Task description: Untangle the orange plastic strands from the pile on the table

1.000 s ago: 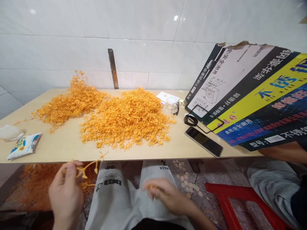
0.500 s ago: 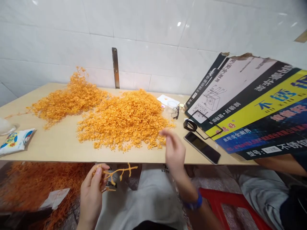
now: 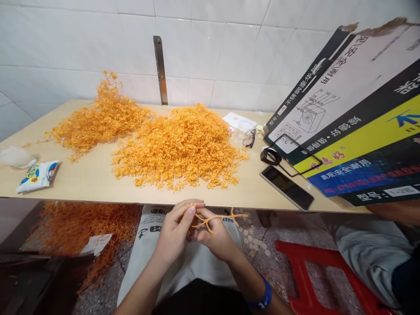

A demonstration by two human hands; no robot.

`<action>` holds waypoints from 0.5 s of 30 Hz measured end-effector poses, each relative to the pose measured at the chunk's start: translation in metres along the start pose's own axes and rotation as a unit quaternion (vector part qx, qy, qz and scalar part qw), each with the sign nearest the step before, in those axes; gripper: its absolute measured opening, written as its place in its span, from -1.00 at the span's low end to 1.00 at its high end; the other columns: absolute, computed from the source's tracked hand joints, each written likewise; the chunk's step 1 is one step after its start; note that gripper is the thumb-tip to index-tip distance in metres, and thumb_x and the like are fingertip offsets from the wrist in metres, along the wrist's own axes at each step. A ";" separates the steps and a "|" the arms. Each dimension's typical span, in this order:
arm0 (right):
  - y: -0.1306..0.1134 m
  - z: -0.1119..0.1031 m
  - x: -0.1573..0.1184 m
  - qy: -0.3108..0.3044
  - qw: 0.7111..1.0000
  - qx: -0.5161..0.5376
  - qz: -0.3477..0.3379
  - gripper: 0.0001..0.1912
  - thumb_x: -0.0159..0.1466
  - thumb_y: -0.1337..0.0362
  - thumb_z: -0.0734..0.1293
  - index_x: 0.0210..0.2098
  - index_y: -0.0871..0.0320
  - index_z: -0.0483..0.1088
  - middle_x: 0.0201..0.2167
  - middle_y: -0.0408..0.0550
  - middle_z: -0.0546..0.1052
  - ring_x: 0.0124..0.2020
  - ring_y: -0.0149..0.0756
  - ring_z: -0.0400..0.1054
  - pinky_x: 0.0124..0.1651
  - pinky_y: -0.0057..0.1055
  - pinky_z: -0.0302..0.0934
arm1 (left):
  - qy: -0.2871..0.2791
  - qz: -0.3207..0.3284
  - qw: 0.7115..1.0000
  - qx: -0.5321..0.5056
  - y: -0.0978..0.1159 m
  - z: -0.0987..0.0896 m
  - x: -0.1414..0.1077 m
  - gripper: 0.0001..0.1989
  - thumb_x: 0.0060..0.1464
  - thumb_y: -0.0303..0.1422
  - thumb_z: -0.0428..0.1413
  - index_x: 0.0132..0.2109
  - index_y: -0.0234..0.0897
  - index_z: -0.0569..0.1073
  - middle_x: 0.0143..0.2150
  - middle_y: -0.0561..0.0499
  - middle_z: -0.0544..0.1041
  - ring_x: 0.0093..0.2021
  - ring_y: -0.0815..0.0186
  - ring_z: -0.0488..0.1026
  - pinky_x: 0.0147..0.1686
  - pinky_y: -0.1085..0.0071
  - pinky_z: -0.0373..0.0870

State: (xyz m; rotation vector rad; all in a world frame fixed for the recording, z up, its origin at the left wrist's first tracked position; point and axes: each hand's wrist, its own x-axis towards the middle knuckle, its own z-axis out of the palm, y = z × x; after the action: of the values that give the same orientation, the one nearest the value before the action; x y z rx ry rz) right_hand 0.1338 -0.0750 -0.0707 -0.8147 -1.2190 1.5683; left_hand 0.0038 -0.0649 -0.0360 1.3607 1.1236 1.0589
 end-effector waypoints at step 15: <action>-0.007 -0.005 -0.026 0.027 0.998 -0.015 -0.048 -0.42 0.35 -0.14 0.11 -0.63 0.13 0.12 -0.68 -0.24 0.09 -0.62 -0.46 -0.01 -0.50 -0.42 -0.09 | 0.366 0.279 0.876 0.147 0.083 -0.083 0.087 -0.67 0.31 -0.29 -0.09 -0.13 -0.47 0.46 -0.43 0.08 0.39 -0.44 0.51 0.29 -0.40 0.53 0.19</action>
State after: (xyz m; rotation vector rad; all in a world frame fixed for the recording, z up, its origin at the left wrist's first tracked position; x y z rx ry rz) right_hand 0.1493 -0.0977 -0.0663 -0.8022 -1.2277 1.4452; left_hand -0.0561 0.0328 0.0549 1.6248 1.5154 2.0060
